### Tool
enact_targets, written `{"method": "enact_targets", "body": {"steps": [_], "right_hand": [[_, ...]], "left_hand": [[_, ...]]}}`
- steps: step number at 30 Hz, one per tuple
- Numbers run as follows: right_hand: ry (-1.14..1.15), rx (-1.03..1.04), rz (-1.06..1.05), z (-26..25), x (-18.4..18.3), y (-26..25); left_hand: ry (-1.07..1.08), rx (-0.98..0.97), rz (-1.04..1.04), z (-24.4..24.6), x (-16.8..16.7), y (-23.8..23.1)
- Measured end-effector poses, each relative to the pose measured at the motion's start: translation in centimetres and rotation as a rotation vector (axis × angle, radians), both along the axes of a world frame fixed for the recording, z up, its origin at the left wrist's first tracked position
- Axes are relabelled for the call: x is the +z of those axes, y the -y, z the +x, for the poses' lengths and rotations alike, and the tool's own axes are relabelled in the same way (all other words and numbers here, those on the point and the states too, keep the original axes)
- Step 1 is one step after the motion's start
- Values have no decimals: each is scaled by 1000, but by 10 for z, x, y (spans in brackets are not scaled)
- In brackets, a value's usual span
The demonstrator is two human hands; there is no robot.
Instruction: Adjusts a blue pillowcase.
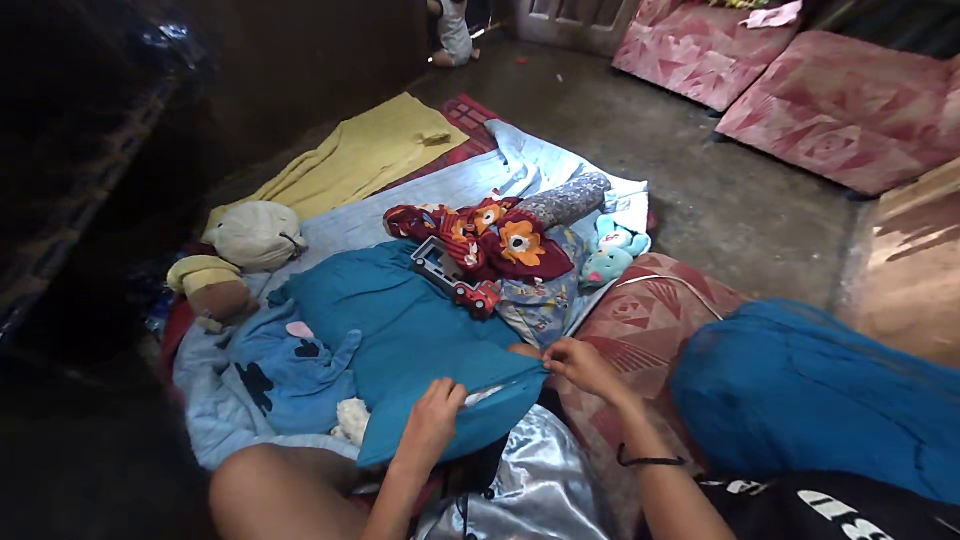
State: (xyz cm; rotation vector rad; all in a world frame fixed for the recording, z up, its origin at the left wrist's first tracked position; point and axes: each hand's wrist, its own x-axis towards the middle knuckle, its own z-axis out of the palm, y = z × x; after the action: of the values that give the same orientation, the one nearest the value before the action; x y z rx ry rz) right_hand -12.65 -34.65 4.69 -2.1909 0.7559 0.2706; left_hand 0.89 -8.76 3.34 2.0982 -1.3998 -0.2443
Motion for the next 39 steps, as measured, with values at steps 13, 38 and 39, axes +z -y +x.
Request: {"method": "enact_targets", "body": {"steps": [13, 38, 39], "right_hand": [[302, -109, -204, 0, -9, -33], [-22, 9, -55, -14, -2, -25], [-11, 15, -62, -16, -2, -24]], "left_hand": [[-5, -69, 31, -4, -8, -3], [47, -38, -69, -2, -20, -5], [30, -39, -49, -1, -18, -5]]}}
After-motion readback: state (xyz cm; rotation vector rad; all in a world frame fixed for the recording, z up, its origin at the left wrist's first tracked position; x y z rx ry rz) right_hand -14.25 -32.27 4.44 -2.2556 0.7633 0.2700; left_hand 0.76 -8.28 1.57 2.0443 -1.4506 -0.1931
